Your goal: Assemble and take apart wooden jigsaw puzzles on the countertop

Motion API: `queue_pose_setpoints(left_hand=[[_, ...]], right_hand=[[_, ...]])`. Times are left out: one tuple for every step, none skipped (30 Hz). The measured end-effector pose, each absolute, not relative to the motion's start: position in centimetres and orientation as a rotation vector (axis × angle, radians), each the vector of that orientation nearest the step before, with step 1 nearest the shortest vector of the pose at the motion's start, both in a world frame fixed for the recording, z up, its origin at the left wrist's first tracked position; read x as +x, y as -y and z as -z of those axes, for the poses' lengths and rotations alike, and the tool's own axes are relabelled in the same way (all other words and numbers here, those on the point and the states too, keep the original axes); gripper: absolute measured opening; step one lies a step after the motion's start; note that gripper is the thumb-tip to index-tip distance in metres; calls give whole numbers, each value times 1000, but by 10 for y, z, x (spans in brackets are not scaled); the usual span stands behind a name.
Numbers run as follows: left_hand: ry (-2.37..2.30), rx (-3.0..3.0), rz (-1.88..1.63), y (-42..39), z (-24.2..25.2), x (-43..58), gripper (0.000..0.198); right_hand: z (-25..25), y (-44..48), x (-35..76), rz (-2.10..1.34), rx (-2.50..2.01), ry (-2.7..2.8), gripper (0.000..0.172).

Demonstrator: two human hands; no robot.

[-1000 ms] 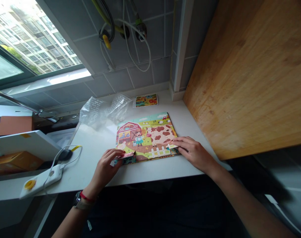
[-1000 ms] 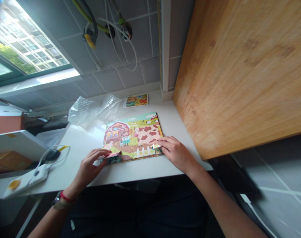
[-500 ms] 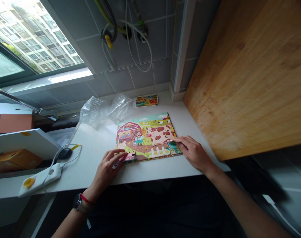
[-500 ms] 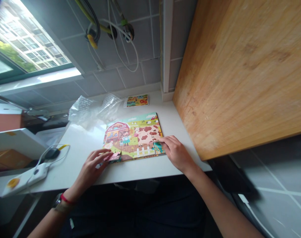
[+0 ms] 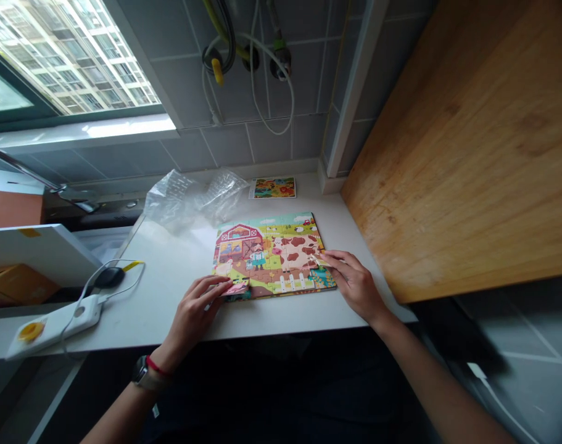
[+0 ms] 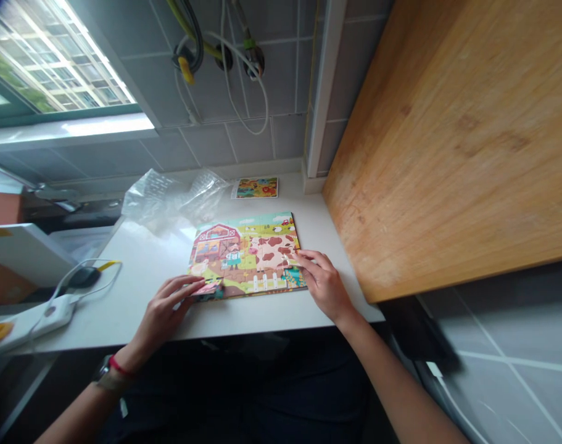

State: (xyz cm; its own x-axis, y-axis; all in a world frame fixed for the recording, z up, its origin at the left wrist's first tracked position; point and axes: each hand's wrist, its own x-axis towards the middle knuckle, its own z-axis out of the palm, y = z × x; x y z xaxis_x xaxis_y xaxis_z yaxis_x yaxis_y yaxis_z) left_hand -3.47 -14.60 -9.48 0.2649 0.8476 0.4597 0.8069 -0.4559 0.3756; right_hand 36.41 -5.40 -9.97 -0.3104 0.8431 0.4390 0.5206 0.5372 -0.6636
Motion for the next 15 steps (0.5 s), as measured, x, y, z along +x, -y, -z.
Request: queue_pose_setpoints(left_hand=[[-1591,2438,-981,146,96,-35,37],[-1580,2431,-1007,147,97,-36,37],[-1571,2424,-1036,147,97,-36,37],[-1566,2416,-1065,147,98,-36,37],[-1567,2407,-1094,148,97,-37,36],[-1570,2398,-1120,148,97,-37,34],[-1576,2389,-1144,148,96,-36,33],[-1582,2379,-1166,149,96,-36,31],[-1589,2366,-1185,149,95,-36,30],[-1594,2354,-1197,150,95,-35,29],[-1595,2342,-1203,150,94,-35,30],[-1590,2333,-1203,151,94,-35,30],[-1582,2326,-1200,151,95,-34,31],[-1572,2322,-1198,151,95,-34,31],[-1561,2318,-1196,151,95,-34,31]], right_hand=[[103,53,363,-503,-1129,1990,38],[106,52,362,-483,-1157,2006,40],[108,51,360,-460,-1189,2033,42],[110,50,359,-435,-1222,2070,45],[111,50,357,-410,-1250,2108,47],[112,50,356,-389,-1272,2142,49],[112,49,356,-376,-1286,2168,50],[110,49,356,-373,-1293,2184,50],[108,49,356,-380,-1293,2196,49],[105,48,357,-397,-1291,2211,49],[102,47,358,-422,-1288,2231,48],[97,45,360,-455,-1286,2258,47],[92,42,361,-489,-1285,2287,45],[87,39,362,-522,-1287,2317,43],[82,36,363,-549,-1290,2346,40]])
